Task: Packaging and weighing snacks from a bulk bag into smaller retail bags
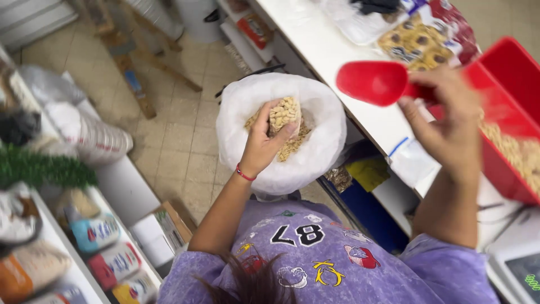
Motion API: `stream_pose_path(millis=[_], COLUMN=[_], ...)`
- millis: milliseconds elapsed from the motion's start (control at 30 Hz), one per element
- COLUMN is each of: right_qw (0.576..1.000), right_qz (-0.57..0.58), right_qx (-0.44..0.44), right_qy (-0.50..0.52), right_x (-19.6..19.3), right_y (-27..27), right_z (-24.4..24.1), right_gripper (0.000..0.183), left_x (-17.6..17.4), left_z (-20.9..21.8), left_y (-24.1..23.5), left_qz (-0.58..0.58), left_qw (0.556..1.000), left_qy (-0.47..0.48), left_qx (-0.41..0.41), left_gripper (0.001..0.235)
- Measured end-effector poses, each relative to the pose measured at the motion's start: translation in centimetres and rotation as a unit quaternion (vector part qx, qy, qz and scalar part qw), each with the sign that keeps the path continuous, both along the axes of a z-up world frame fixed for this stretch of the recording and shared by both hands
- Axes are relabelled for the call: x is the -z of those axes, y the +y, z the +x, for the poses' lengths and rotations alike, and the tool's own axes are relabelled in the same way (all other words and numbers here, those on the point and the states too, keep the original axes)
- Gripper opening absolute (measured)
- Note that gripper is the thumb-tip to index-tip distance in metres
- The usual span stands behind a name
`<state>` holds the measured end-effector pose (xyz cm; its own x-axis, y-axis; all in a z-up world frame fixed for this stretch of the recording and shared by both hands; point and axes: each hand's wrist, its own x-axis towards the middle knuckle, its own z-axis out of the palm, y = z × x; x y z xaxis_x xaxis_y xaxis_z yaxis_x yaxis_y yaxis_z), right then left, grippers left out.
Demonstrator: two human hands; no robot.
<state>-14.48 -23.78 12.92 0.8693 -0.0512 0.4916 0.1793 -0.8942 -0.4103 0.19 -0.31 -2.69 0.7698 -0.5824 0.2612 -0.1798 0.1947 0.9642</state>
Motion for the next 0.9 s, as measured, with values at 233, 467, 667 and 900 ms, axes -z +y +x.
stream_pose_path(millis=[233,467,667,900], right_qw=[0.851,0.755,0.769,0.805], right_qz=[0.483,0.604,0.566,0.436], right_qx=[0.200,0.186,0.190,0.322], right_qy=[-0.048,-0.175,-0.227,-0.241], right_x=[13.9,15.7,13.6,10.8], right_y=[1.3,0.3,-2.1,-8.1], right_z=[-9.3,-20.8,-28.7,-40.3], right_gripper=[0.019,0.013,0.024,0.036], left_x=[-0.1,-3.3,-4.7,-4.4], left_z=[-3.1,-12.1,-24.1,-39.2], left_y=[-6.7,-14.2,-22.3,-32.4], left_qz=[-0.184,-0.162,-0.140,-0.156], left_qw=[0.924,0.900,0.841,0.838], left_qy=[0.217,0.178,0.191,0.029], left_qx=[0.256,0.363,0.485,0.522], left_gripper=[0.070,0.064,0.070,0.068])
